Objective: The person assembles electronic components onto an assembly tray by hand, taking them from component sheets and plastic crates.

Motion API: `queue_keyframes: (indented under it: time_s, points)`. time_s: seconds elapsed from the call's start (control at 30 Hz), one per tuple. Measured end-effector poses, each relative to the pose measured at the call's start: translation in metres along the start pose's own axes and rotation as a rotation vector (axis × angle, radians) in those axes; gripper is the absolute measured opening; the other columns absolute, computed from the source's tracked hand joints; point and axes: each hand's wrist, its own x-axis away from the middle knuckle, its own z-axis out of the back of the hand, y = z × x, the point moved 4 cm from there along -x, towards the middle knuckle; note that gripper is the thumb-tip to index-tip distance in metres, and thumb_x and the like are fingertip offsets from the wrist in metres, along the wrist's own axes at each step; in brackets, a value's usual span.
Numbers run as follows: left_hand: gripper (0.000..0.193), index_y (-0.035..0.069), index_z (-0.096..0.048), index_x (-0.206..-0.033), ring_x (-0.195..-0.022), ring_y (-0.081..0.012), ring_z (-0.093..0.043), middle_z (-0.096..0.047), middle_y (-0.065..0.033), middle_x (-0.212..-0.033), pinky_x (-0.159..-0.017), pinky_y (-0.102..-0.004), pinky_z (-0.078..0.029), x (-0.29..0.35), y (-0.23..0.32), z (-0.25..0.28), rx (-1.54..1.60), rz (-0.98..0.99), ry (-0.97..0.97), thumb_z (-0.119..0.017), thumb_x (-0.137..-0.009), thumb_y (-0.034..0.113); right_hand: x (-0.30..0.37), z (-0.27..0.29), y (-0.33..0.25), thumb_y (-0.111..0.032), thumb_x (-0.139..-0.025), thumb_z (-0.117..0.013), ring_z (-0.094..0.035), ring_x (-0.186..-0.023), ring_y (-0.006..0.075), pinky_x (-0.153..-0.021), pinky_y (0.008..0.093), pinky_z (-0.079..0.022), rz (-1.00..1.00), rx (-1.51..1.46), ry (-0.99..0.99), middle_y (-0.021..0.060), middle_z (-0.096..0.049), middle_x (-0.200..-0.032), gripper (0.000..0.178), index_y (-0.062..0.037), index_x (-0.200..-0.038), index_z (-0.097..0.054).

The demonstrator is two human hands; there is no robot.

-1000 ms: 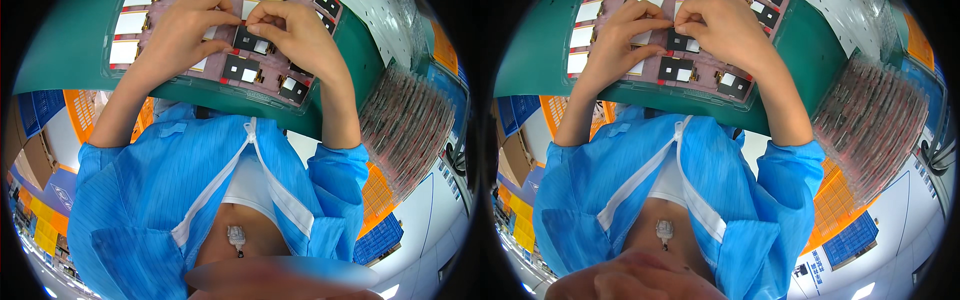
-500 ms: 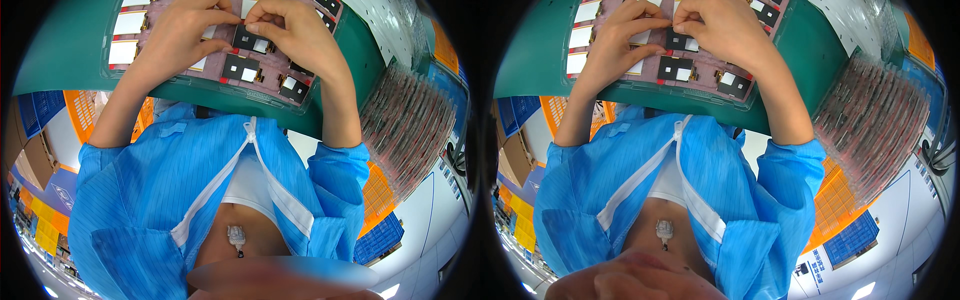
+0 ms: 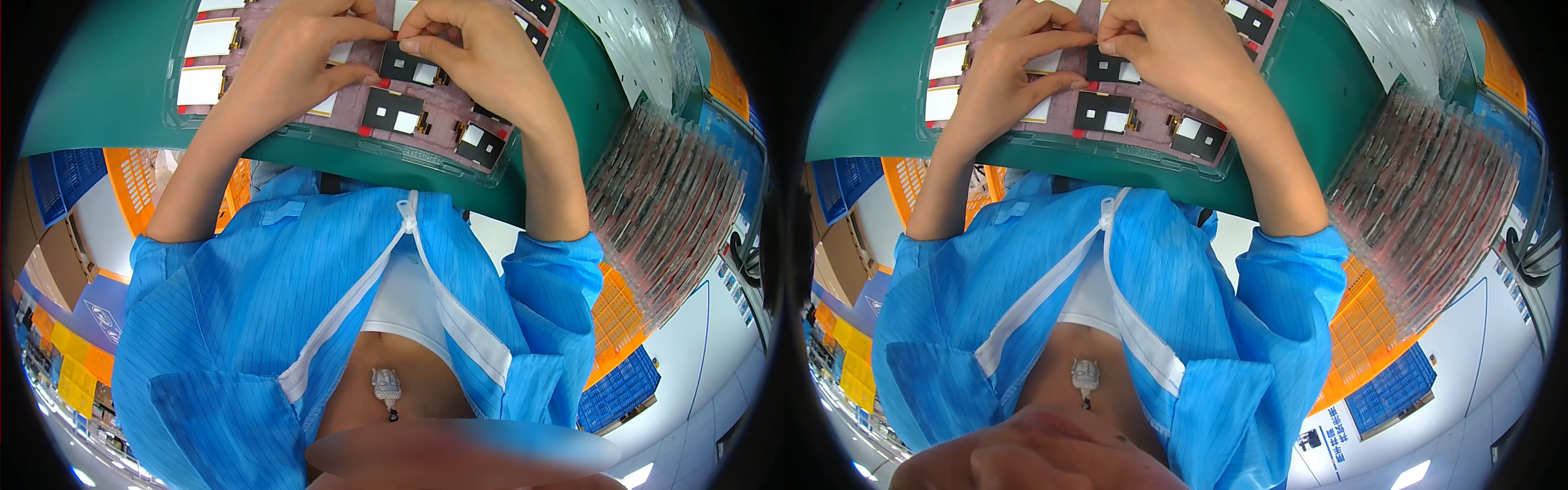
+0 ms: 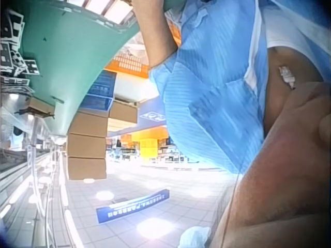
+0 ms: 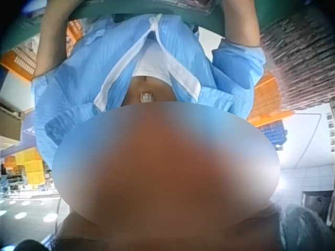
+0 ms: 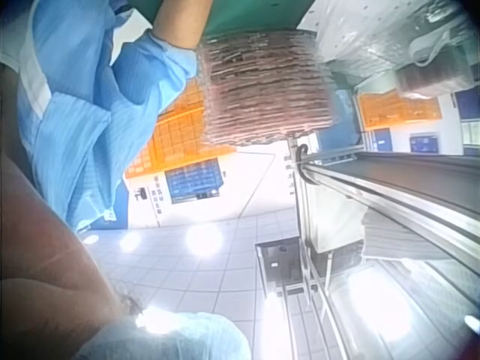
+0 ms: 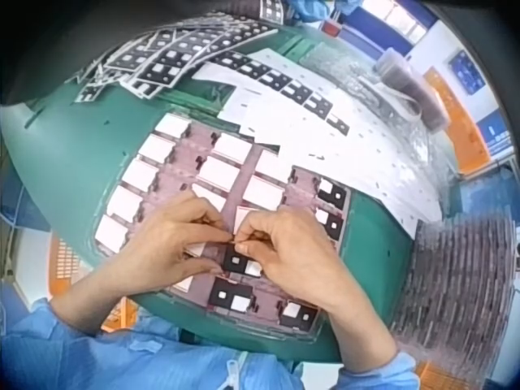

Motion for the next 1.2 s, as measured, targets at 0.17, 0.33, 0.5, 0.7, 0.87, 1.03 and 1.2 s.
queue_keyframes:
  time_s: [0.17, 0.33, 0.5, 0.7, 0.87, 1.03, 1.2]
  points:
    - [0.04, 0.003, -0.071, -0.098, -0.094, -0.0284, -0.058, -0.062, -0.0095, -0.097, -0.08, -0.0379, -0.047, -0.001, 0.001, 0.0, 0.008, 0.003, 0.008, -0.082, -0.061, 0.009, 0.002, -0.002, 0.001, -0.011, -0.079, -0.07, -0.061, -0.065, 0.034, -0.062, 0.0415, -0.046, 0.083, 0.048, 0.059, 0.0172, -0.062, -0.067, 0.01, -0.0021, -0.082, -0.068]
    - [0.039, 0.002, -0.071, -0.098, -0.093, -0.0288, -0.058, -0.062, -0.0099, -0.097, -0.08, -0.0379, -0.047, 0.006, 0.006, 0.009, -0.135, 0.082, -0.093, -0.082, -0.061, 0.008, 0.006, -0.001, -0.006, -0.012, -0.078, -0.071, -0.06, -0.069, 0.0355, -0.065, 0.044, -0.046, 0.356, 0.049, 0.223, 0.0155, -0.064, -0.068, 0.009, -0.0035, -0.079, -0.068]
    - [0.039, 0.003, -0.07, -0.099, -0.094, -0.0299, -0.057, -0.061, -0.0105, -0.097, -0.08, -0.0382, -0.046, -0.001, 0.006, 0.003, -0.072, -0.019, -0.017, -0.081, -0.062, 0.006, 0.009, -0.008, -0.005, -0.011, -0.08, -0.07, -0.06, -0.064, 0.0307, -0.062, 0.0406, -0.046, 0.324, 0.245, 0.225, 0.0142, -0.063, -0.068, 0.01, -0.0017, -0.081, -0.067]
    - [0.038, 0.004, -0.068, -0.099, -0.094, -0.0307, -0.056, -0.059, -0.0105, -0.098, -0.08, -0.0388, -0.046, -0.004, 0.011, 0.004, -0.157, -0.011, -0.079, -0.081, -0.062, 0.006, 0.012, -0.015, 0.005, -0.015, -0.08, -0.071, -0.06, -0.075, 0.022, -0.081, 0.0404, -0.039, 0.172, 0.274, 0.163, 0.001, -0.069, -0.074, 0.007, -0.0111, -0.085, -0.07]
    - [0.038, 0.005, -0.069, -0.099, -0.093, -0.0301, -0.055, -0.058, -0.0092, -0.096, -0.08, -0.0385, -0.046, -0.002, 0.011, 0.003, -0.229, -0.041, -0.079, -0.08, -0.062, 0.006, 0.02, -0.026, -0.004, -0.017, -0.078, -0.073, -0.06, -0.079, 0.0175, -0.075, 0.0363, -0.036, 0.239, 0.583, 0.407, -0.0042, -0.069, -0.077, 0.007, -0.0143, -0.083, -0.07]
    - [0.036, 0.005, -0.069, -0.098, -0.093, -0.0299, -0.054, -0.058, -0.0091, -0.095, -0.081, -0.0383, -0.046, -0.005, 0.013, 0.003, -0.253, -0.03, -0.091, -0.078, -0.063, 0.006, 0.026, -0.031, -0.011, -0.019, -0.076, -0.075, -0.058, -0.08, 0.0192, -0.076, 0.0369, -0.037, 0.217, 0.681, 0.509, -0.0052, -0.068, -0.078, 0.012, -0.0152, -0.085, -0.069]
    - [0.034, 0.005, -0.07, -0.098, -0.094, -0.0302, -0.054, -0.058, -0.0099, -0.094, -0.082, -0.0387, -0.046, -0.018, 0.02, -0.002, -0.541, 0.523, -0.469, -0.076, -0.064, 0.007, 0.033, -0.025, -0.009, -0.023, -0.072, -0.08, -0.056, -0.084, 0.0224, -0.075, 0.039, -0.039, 0.206, 0.638, 0.68, -0.0007, -0.062, -0.082, 0.018, -0.0146, -0.083, -0.068]
